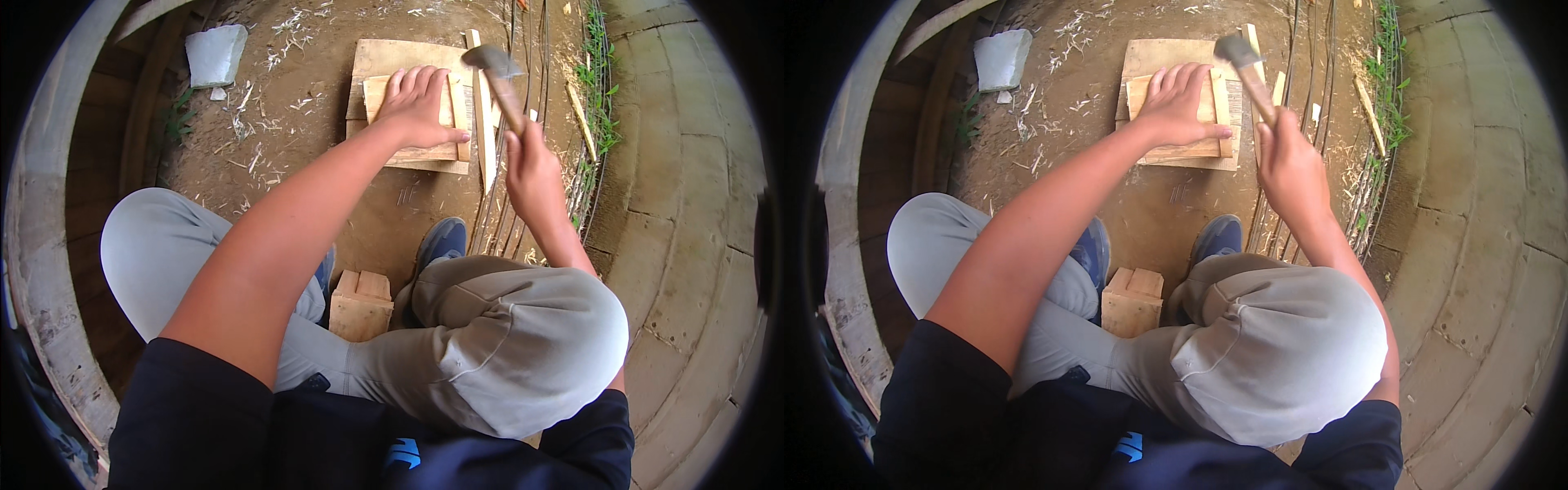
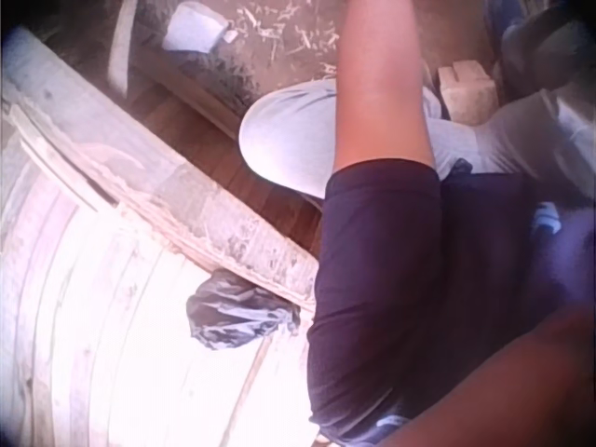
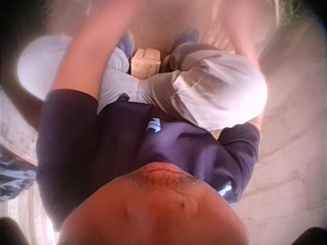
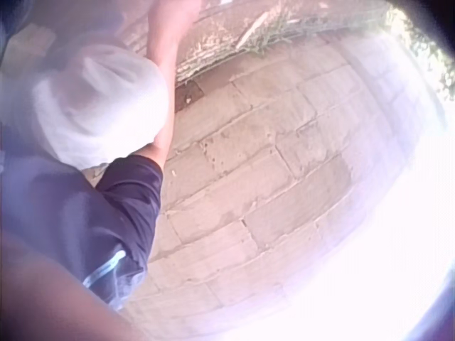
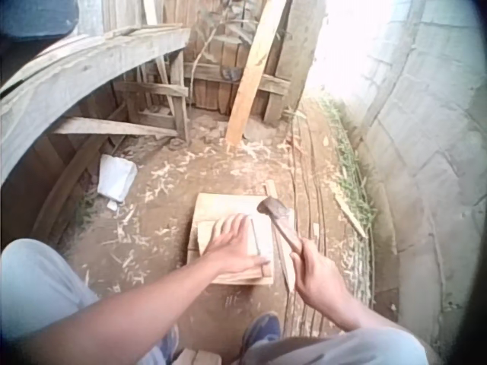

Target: The person assembles a small wooden frame by hammering nails into pre-cut wooden pieces. They position the pieces, insert nails, and strike them with a hammer to secure the joints.

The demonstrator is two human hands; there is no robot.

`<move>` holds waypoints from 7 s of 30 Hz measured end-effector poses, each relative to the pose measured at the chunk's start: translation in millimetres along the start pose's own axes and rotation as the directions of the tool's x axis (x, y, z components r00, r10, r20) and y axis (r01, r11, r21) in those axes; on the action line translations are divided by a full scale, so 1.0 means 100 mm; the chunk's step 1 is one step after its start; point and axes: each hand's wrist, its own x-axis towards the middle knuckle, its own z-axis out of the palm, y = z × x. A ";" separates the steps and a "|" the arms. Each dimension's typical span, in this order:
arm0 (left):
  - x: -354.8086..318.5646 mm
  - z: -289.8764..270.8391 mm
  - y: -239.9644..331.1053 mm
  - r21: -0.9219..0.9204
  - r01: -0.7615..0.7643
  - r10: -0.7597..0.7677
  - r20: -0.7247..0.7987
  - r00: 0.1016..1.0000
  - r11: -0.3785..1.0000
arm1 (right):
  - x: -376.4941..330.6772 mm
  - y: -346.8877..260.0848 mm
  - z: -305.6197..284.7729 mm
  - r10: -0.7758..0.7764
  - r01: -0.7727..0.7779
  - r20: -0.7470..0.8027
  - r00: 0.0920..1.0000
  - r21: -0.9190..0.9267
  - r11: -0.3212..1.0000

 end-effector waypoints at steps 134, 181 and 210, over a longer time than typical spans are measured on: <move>-0.02 -0.03 0.04 -0.035 0.004 -0.005 -0.023 1.000 0.999 | 0.11 -0.01 -0.05 -0.122 0.118 -0.073 0.990 -0.062 0.991; -0.03 -0.03 0.09 -0.037 0.019 -0.019 0.004 1.000 0.999 | 0.36 0.03 -0.07 -0.053 0.081 0.114 0.992 -0.254 0.964; -0.05 -0.13 0.08 -0.007 0.053 -0.053 0.055 0.997 0.999 | 0.41 -0.39 -0.39 -0.085 0.080 -0.061 0.995 -0.079 0.994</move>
